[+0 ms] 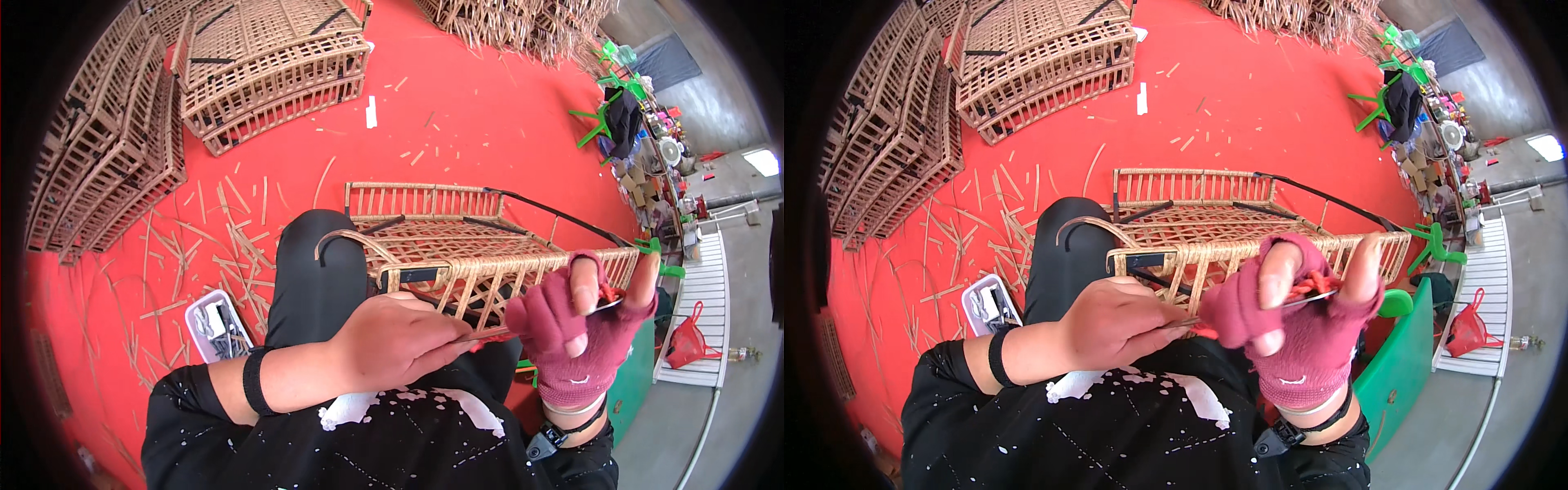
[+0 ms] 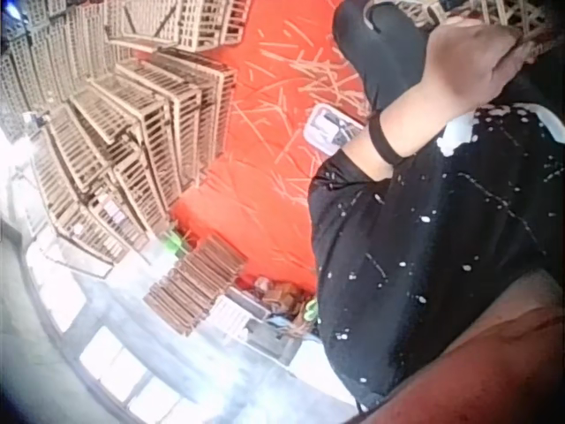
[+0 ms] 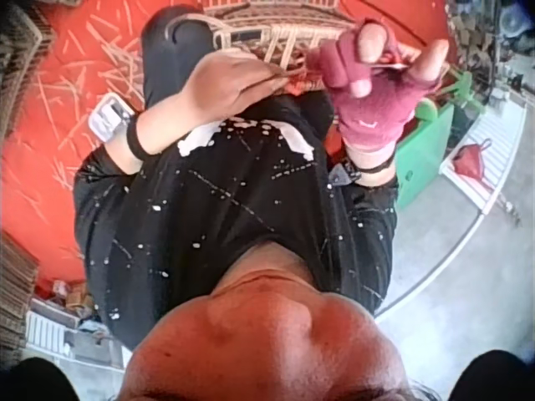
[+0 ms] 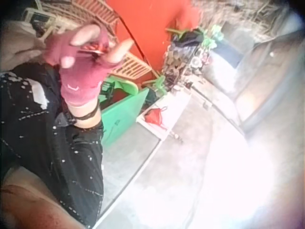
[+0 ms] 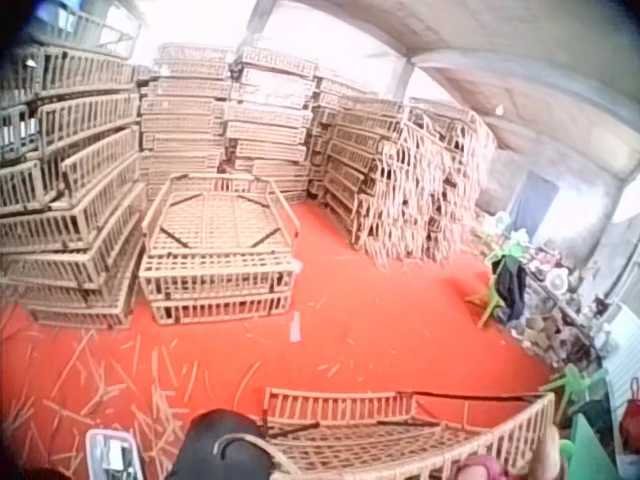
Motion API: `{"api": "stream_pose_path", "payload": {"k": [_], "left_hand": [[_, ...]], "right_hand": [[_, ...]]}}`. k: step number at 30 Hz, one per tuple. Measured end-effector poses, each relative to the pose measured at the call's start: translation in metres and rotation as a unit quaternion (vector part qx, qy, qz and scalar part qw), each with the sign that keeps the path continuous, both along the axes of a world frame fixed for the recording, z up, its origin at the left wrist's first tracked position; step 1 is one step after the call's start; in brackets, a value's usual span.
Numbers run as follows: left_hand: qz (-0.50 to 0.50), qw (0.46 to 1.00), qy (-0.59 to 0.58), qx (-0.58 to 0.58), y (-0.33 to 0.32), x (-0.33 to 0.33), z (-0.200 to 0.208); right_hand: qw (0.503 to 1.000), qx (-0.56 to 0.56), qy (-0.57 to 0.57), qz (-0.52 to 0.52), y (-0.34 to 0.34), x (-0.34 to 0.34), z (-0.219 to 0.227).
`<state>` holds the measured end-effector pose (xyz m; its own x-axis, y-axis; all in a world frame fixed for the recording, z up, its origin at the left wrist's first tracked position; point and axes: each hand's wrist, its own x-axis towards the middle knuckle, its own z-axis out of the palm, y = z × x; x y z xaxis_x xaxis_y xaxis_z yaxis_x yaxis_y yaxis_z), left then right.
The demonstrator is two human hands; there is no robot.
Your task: The recorder is weaving rattan strips onto a metal furniture frame and securing them with tools.
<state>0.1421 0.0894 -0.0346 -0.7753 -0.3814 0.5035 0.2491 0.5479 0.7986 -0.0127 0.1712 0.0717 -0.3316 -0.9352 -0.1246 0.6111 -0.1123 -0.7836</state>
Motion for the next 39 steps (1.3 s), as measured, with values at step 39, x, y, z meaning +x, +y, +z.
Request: {"api": "stream_pose_path", "payload": {"k": [39], "left_hand": [[-0.075, 0.807, -0.078, 0.581, -0.017, -0.002, -0.048]], "right_hand": [[0.937, -0.202, 0.286, 0.013, -0.034, 0.006, -0.011]]}}
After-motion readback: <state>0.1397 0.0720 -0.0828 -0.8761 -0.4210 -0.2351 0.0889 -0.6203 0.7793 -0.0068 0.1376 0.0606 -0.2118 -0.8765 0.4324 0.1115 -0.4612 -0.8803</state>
